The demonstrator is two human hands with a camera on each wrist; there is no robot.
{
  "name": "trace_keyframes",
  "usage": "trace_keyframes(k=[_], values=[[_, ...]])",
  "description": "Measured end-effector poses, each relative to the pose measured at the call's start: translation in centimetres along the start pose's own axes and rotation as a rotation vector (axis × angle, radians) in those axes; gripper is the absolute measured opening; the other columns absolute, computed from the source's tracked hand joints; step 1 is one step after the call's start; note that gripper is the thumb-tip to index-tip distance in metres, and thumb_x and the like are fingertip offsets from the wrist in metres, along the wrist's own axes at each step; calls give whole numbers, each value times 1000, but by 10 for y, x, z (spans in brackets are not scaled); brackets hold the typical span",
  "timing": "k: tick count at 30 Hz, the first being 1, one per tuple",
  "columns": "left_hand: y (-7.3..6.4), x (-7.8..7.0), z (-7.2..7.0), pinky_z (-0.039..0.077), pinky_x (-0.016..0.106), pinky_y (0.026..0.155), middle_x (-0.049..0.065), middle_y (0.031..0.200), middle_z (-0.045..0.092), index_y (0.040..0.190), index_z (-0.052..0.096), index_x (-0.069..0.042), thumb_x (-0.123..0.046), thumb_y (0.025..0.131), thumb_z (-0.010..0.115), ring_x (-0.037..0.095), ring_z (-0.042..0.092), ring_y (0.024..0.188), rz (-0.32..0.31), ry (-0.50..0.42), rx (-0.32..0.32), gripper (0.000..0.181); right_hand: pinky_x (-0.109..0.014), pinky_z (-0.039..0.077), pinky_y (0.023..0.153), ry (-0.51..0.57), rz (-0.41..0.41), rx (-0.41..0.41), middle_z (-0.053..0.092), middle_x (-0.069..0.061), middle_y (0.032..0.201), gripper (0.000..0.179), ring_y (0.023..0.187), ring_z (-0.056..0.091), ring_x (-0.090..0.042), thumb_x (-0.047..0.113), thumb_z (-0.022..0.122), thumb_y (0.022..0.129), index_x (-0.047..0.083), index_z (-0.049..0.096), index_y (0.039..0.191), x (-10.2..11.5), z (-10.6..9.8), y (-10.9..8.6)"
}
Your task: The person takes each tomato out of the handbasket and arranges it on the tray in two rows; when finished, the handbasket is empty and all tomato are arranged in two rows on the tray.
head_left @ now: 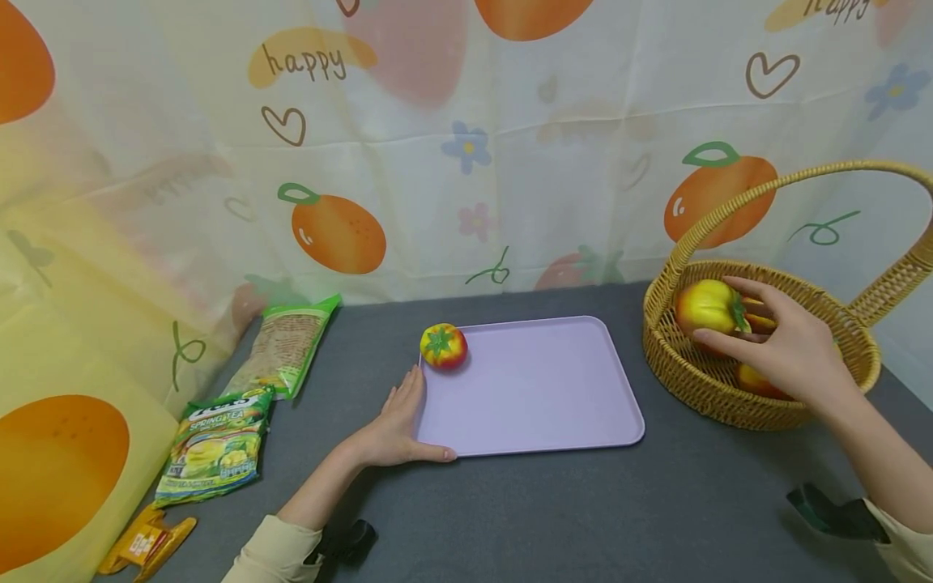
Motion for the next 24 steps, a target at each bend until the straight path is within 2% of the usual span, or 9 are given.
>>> trace_keyframes(k=[5, 9, 12, 13, 15, 18, 24], values=[[-1, 0, 0, -6, 56, 114, 20, 160, -14, 153, -8, 2, -56, 74, 79, 32, -9, 147, 1, 1, -2, 131, -59, 40, 84, 79, 29, 54, 47, -29, 139, 82, 123, 46, -47, 46, 72, 86, 20, 32, 153, 6, 5, -10], [0, 0, 0, -6, 56, 114, 19, 160, -14, 153, -9, 1, -56, 74, 79, 32, -9, 147, 4, -2, -2, 131, -32, 47, 81, 137, 14, 127, 42, -19, 145, 78, 127, 45, -41, 43, 71, 88, 23, 32, 153, 14, 14, -14], [0, 1, 0, -7, 56, 114, 19, 160, -14, 153, -9, 1, -57, 74, 78, 32, -9, 148, 7, 1, -3, 131, -12, 43, 74, 182, -17, 165, 44, -16, 144, 75, 126, 47, -41, 39, 72, 89, 23, 34, 151, 22, 24, -15], [0, 1, 0, -7, 56, 114, 19, 160, -13, 153, -8, 1, -57, 74, 78, 32, -9, 148, 7, 2, -4, 131, -10, 42, 73, 198, -24, 177, 45, -17, 142, 74, 125, 48, -41, 39, 72, 89, 23, 35, 151, 25, 27, -16], [0, 1, 0, -7, 55, 114, 18, 161, -13, 153, -8, 1, -57, 74, 78, 31, -9, 148, 6, 6, -4, 130, -9, 43, 74, 216, -41, 196, 45, -18, 143, 75, 125, 49, -43, 38, 72, 89, 21, 35, 151, 30, 33, -16], [0, 1, 0, -6, 55, 114, 20, 160, -13, 153, -8, 2, -57, 74, 78, 32, -10, 147, 11, 12, -4, 131, -15, 47, 78, 227, -50, 217, 44, -15, 144, 76, 127, 48, -41, 41, 73, 87, 21, 36, 150, 37, 44, -15], [0, 0, 1, -5, 55, 115, 20, 160, -13, 153, -8, 3, -56, 74, 79, 31, -10, 147, 13, 18, -3, 131, -35, 52, 87, 235, -74, 246, 49, -14, 140, 78, 128, 47, -37, 46, 75, 84, 17, 40, 148, 48, 66, -7]])
Point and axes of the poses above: each hand's wrist, its own y-axis towards the middle knuckle, its own z-axis out of the palm, x = y × z, the point moved 5 cm from there along y, towards the middle knuckle
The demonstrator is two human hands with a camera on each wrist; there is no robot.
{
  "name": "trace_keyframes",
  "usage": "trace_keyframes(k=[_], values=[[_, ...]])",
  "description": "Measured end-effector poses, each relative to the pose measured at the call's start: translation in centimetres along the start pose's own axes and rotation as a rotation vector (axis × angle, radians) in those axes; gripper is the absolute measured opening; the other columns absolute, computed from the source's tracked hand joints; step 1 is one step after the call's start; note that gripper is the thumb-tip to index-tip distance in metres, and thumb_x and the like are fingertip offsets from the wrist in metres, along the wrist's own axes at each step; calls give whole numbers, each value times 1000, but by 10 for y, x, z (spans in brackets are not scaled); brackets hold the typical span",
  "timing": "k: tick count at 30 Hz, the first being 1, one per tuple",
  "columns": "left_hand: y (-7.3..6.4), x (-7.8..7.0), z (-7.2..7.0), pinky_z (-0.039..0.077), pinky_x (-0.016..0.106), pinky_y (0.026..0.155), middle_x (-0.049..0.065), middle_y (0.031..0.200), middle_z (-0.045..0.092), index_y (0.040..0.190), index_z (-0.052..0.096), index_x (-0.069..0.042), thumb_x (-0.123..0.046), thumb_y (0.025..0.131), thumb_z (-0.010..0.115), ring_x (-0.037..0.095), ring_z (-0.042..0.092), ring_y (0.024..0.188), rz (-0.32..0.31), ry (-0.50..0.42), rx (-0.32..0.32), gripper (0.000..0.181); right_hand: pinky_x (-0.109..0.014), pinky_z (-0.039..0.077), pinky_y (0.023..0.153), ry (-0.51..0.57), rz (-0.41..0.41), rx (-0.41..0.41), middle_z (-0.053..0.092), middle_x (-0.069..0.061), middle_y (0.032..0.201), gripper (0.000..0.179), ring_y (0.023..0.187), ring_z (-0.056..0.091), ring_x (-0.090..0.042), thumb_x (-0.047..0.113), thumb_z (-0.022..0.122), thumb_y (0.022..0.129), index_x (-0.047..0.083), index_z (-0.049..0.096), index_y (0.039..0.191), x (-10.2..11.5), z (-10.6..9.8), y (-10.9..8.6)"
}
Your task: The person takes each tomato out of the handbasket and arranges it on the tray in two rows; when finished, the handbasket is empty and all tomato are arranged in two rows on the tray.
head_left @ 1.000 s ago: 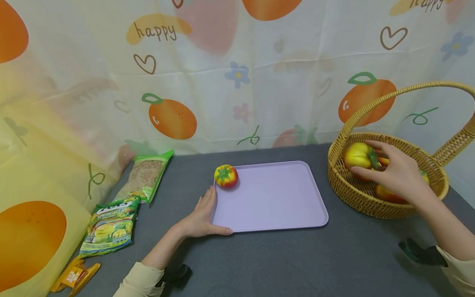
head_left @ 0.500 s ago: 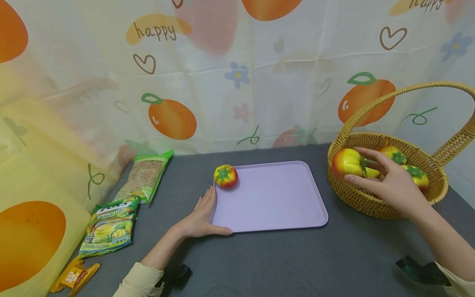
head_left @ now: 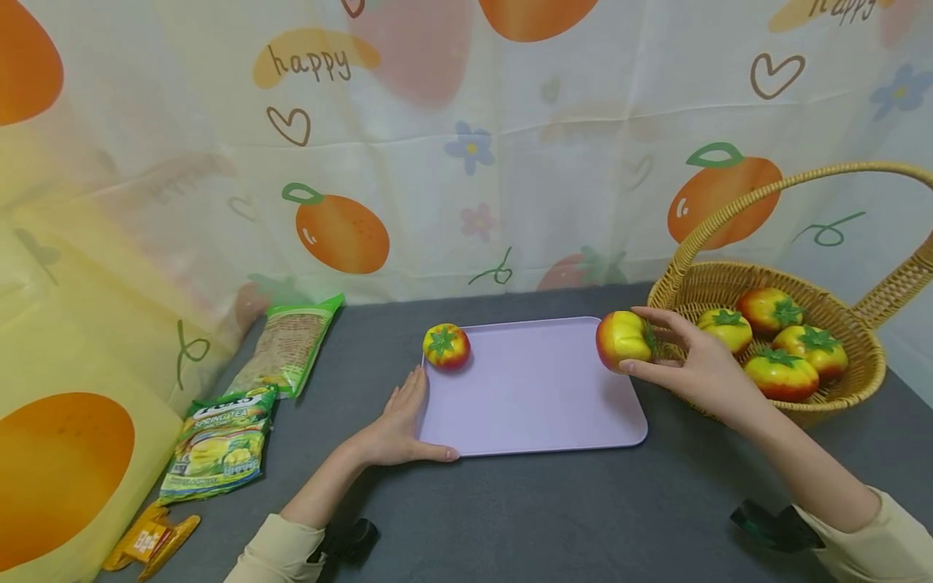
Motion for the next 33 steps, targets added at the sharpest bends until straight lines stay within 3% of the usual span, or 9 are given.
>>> trace_keyframes(k=[5, 14, 19, 26, 33], values=[[0, 0, -1, -5, 55, 114, 20, 160, -12, 153, -8, 3, -56, 74, 79, 31, -9, 147, 3, 1, -8, 131, -51, 48, 93, 11, -6, 15, 49, -15, 140, 80, 128, 47, -37, 49, 76, 81, 17, 42, 146, 3, 16, 16], [-1, 1, 0, -5, 54, 115, 19, 161, -11, 153, -8, 2, -57, 73, 79, 31, -10, 147, -11, -3, -4, 131, -56, 42, 97, 38, -17, 67, 45, -11, 146, 83, 132, 43, -35, 48, 79, 78, 17, 42, 146, 11, 46, 46], [0, 0, 1, -5, 54, 115, 20, 160, -11, 153, -7, 3, -57, 73, 79, 31, -10, 147, -5, -2, -4, 131, -56, 42, 96, 37, -7, 99, 45, -8, 146, 84, 133, 43, -33, 47, 81, 77, 19, 42, 145, 13, 63, 61], [-1, 0, 0, -5, 54, 115, 21, 160, -11, 153, -7, 3, -57, 74, 79, 31, -10, 147, -3, 1, -3, 131, -55, 43, 97, 28, -45, 120, 49, -11, 143, 81, 129, 47, -34, 37, 82, 77, 11, 45, 143, 20, 84, 78], [0, 1, 0, -5, 54, 115, 22, 160, -10, 153, -6, 3, -57, 73, 79, 32, -10, 147, -12, 6, -4, 131, -52, 42, 98, -58, -111, 135, 51, -16, 139, 75, 123, 51, -35, 31, 82, 77, 6, 49, 140, 30, 101, 92]])
Point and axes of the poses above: each hand's wrist, its own y-axis towards the middle knuckle, its own z-axis out of the palm, x = y × z, the point moved 5 cm from there along y, towards the middle knuckle
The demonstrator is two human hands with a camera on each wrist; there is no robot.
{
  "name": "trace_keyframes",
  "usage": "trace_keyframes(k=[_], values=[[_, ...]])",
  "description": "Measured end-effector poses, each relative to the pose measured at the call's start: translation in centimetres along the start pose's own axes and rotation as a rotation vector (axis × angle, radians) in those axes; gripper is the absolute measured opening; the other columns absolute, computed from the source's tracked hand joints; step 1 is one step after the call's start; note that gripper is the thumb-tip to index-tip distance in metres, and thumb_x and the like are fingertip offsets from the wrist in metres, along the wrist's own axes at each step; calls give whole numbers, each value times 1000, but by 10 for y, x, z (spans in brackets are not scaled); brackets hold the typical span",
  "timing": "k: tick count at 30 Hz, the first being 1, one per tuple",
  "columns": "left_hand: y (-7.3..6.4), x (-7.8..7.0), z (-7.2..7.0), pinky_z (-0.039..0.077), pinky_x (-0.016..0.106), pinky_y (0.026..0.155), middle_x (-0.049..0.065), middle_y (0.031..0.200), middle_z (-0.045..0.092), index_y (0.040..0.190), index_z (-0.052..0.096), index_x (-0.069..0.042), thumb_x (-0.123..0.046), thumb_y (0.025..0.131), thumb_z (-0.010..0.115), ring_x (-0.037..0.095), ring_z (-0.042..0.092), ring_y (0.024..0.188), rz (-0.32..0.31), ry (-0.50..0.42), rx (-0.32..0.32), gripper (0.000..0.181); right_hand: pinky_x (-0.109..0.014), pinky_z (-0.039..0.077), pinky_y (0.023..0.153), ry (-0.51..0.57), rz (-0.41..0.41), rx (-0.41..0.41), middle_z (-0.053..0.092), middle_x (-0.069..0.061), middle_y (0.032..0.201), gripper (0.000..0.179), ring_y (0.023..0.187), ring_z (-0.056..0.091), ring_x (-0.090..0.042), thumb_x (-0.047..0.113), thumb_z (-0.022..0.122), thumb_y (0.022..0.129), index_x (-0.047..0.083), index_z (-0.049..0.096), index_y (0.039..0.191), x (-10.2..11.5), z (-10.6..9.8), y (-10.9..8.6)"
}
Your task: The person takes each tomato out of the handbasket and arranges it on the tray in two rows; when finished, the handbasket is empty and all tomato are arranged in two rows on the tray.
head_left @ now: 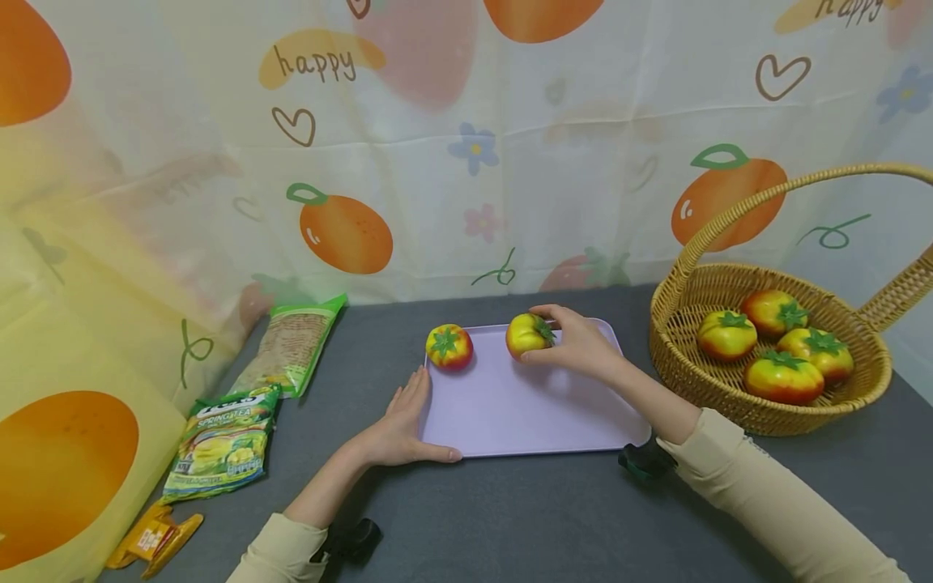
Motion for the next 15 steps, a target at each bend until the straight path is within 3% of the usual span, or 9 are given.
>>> trace_keyframes(k=[6, 15], values=[[0, 0, 0, -6, 54, 115, 21, 160, -11, 153, -7, 2, -57, 73, 79, 32, -11, 147, -10, -9, 1, 132, -49, 42, 98, -81, -67, -1, 54, -19, 133, 72, 118, 52, -34, 27, 81, 78, 0, 50, 138, 6, 9, 13], [1, 1, 0, -6, 54, 115, 19, 161, -12, 154, -8, 1, -57, 73, 79, 31, -10, 147, -22, -17, 1, 132, -47, 40, 101, -156, -102, 32, 54, -22, 132, 71, 118, 50, -35, 21, 80, 77, -5, 50, 135, 13, 19, 23]])
Point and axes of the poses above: each hand's wrist, its own y-axis towards the middle knuckle, its own z-axis out of the palm, x = y × z, the point moved 5 cm from there along y, towards the middle knuckle
